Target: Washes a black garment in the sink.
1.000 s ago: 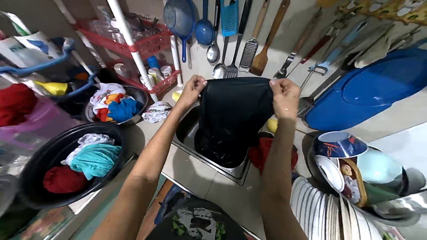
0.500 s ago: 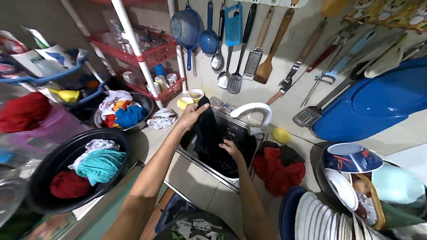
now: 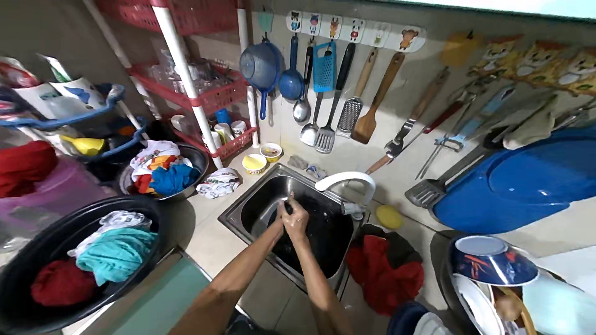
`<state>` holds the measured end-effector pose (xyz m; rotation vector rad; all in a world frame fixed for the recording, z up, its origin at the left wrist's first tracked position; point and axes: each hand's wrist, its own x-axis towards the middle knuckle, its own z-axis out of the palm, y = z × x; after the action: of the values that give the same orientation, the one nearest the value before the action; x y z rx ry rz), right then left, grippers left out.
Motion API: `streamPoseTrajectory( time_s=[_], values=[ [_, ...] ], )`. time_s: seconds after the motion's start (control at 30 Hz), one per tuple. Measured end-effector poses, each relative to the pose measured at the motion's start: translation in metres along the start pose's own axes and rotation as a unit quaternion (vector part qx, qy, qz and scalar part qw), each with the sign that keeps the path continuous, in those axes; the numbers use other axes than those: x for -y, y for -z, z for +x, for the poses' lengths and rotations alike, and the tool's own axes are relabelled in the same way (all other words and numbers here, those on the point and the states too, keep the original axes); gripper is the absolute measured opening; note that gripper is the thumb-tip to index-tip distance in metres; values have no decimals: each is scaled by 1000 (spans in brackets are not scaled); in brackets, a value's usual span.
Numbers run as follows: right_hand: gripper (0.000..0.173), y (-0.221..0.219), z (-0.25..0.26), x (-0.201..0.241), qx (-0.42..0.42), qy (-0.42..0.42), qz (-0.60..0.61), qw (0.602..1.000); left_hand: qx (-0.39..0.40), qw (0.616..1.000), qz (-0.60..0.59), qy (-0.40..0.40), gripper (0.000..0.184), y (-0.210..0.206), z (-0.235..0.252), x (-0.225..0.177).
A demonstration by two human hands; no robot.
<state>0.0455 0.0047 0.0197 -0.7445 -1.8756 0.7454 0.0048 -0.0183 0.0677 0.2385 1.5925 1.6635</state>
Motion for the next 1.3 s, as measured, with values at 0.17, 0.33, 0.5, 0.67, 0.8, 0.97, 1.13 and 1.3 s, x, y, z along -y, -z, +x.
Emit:
streamPoseTrajectory(
  time_s=[0.17,0.33,0.5,0.67,0.8,0.97,1.13,1.3],
  values=[
    [27,8,39,-47,-7,-152,-30,988,1,998,55,-19,42,-13,29,37],
    [27,12,15,-11,25,-164,-43,985,22,988,145,-51,40,-3,45,42],
    [37,10,23,-60,7,-247,2,969,67,974,214,-9,52,6,49,38],
    [56,38,35,-158,89,-285,-123,947,12,947,314,-65,74,40,100,34],
    [59,27,4,-167,271,-217,-204,915,51,868,490,-57,101,44,123,76],
    [60,-2,-32,-188,382,-256,-268,847,225,721,651,-75,94,35,132,150],
    [56,-4,-43,-193,414,-272,-268,826,263,664,698,-53,79,37,132,165],
    [47,6,-44,-189,468,-311,-223,796,318,621,716,-16,56,43,125,157]
  ],
)
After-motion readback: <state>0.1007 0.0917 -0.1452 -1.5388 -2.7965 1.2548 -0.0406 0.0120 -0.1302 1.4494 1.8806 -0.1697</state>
